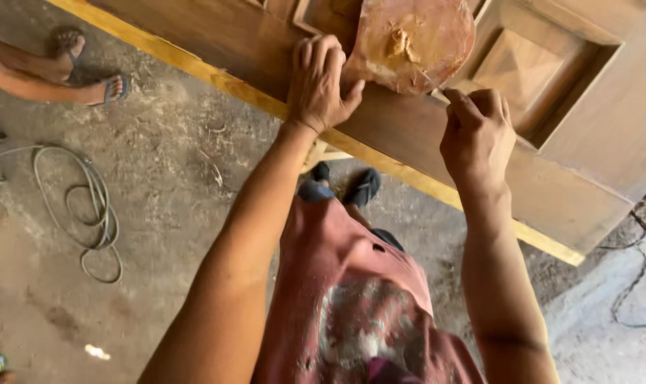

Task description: The person carries a paddle-shaped board holding wood filler and a small knife, scoops filler from a jar onto the board, then applies the filler with the knife along the edge of a wooden paneled door, working along the door frame.

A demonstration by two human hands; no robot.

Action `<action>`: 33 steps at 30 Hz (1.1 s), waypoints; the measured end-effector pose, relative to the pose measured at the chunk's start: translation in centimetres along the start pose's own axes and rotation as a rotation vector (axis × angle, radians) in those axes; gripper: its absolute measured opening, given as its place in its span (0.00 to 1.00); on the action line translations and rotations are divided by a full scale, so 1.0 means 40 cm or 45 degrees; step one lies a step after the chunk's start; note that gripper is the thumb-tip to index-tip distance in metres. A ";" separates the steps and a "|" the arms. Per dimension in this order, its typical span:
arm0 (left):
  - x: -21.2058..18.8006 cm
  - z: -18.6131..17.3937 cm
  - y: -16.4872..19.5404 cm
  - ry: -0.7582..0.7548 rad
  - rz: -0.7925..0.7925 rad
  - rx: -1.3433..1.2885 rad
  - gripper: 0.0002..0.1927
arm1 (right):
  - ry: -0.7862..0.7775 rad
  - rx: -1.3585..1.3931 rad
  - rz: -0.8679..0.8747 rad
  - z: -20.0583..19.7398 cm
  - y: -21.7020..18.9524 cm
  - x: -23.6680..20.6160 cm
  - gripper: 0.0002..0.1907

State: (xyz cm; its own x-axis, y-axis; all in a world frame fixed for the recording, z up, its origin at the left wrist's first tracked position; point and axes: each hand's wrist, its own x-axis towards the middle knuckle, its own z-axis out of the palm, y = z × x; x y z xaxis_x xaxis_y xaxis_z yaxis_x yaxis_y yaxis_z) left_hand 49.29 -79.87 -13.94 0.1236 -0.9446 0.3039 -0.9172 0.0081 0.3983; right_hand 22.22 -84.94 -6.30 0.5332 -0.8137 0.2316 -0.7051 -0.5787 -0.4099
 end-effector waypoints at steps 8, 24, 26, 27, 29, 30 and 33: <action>-0.003 0.009 -0.023 0.000 0.064 -0.008 0.27 | 0.030 -0.126 -0.024 0.024 -0.027 0.049 0.16; 0.010 0.002 -0.016 0.064 0.127 0.000 0.24 | -0.185 0.065 0.081 0.018 -0.009 0.041 0.18; 0.008 0.005 -0.015 0.062 0.137 -0.001 0.23 | -0.166 0.130 0.104 -0.025 0.014 -0.023 0.16; 0.007 0.006 -0.015 0.073 0.145 -0.009 0.23 | -0.156 0.159 0.116 -0.055 0.027 -0.068 0.14; 0.004 0.007 -0.015 0.091 0.149 -0.011 0.23 | -0.170 0.187 0.217 -0.099 0.040 -0.164 0.10; 0.003 0.006 -0.015 0.082 0.146 -0.016 0.24 | -0.176 0.180 0.234 -0.116 0.042 -0.214 0.11; 0.001 0.002 -0.014 0.075 0.153 0.009 0.23 | -0.169 0.107 0.226 -0.133 0.023 -0.330 0.13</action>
State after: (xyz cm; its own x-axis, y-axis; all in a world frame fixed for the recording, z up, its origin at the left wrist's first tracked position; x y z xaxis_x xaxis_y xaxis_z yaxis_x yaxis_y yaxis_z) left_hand 49.77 -79.93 -14.22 0.0349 -0.9160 0.3996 -0.9295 0.1172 0.3497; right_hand 12.02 -75.03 -5.03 0.4654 -0.8845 0.0336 -0.7548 -0.4164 -0.5068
